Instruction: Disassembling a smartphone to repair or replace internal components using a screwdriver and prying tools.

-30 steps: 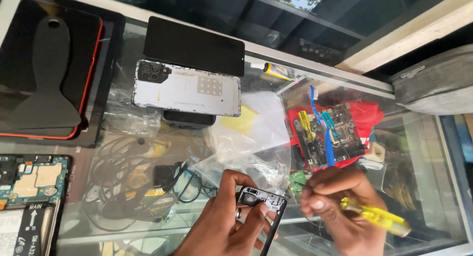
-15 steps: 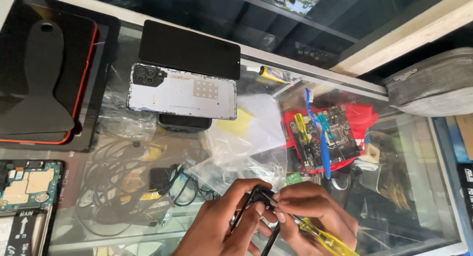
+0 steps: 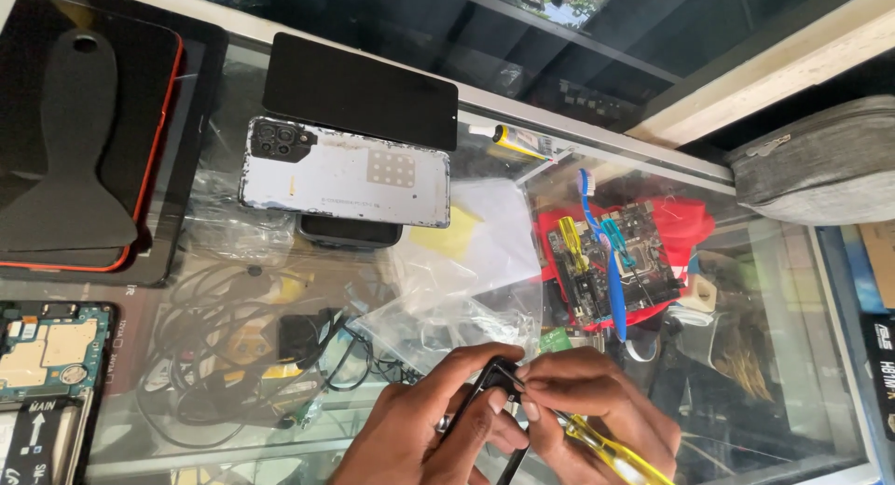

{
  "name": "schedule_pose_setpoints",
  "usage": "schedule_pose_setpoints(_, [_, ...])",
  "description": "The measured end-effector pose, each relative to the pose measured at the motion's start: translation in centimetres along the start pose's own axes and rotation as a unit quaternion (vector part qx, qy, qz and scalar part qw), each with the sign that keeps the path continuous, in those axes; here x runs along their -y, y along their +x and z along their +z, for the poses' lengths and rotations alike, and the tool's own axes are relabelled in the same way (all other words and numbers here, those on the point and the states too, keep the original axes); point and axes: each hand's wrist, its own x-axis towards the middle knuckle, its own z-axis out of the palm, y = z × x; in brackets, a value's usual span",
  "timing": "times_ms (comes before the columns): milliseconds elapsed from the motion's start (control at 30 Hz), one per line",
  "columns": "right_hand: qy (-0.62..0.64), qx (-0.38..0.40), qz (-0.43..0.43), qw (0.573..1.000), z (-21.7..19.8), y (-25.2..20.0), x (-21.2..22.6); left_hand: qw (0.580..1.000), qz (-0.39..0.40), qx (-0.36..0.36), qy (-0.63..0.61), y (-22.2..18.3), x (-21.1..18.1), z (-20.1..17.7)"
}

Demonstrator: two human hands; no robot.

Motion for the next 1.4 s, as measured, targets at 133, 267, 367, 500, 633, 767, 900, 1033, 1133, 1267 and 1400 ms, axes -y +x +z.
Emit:
schedule_pose_setpoints(133, [0.001,-0.002,0.003,1.000,0.0,-0.1,0.0,1.000,-0.010,0.004,-0.011,0.0,0.0,0.0])
schedule_pose_setpoints(267, [0.004,-0.006,0.007,1.000,0.0,-0.2,0.0,1.000,-0.021,-0.002,-0.012,-0.1,-0.1,0.2])
schedule_pose_setpoints(367, [0.004,-0.006,0.019,1.000,0.0,-0.1,0.4,0.999,0.045,-0.017,-0.014,0.5,1.5,0.6])
schedule_pose_setpoints(500, [0.003,-0.007,0.053,0.999,-0.3,-0.1,0.5,0.992,0.122,-0.028,0.018,0.4,1.9,0.6])
schedule_pose_setpoints(633, [0.007,-0.023,0.011,1.000,-0.5,-0.1,0.4,0.996,0.089,-0.023,-0.008,0.0,1.3,0.9])
schedule_pose_setpoints(767, [0.010,-0.025,-0.017,1.000,-0.9,-0.1,-0.3,0.997,0.030,-0.025,-0.063,-0.3,0.6,1.2])
schedule_pose_setpoints(900, [0.017,-0.017,-0.001,1.000,-1.0,-0.2,-0.1,0.995,-0.010,-0.037,-0.089,-1.0,-0.9,1.2])
schedule_pose_setpoints(1033, [0.020,0.001,-0.019,1.000,-1.0,-0.1,-0.3,0.997,-0.003,-0.044,-0.066,-0.9,-0.7,1.3])
schedule_pose_setpoints(1133, [0.006,0.003,-0.003,1.000,-1.0,-0.2,-0.2,0.996,-0.025,-0.049,-0.065,-1.0,-0.9,1.2])
schedule_pose_setpoints(1267, [0.021,0.000,-0.001,1.000,-0.7,-0.2,-0.1,0.998,-0.018,-0.039,-0.041,-1.1,-0.9,1.0])
schedule_pose_setpoints(1400, [0.014,-0.002,0.014,1.000,-0.7,-0.2,0.1,0.997,-0.006,-0.053,-0.046,-1.0,-0.5,1.2])
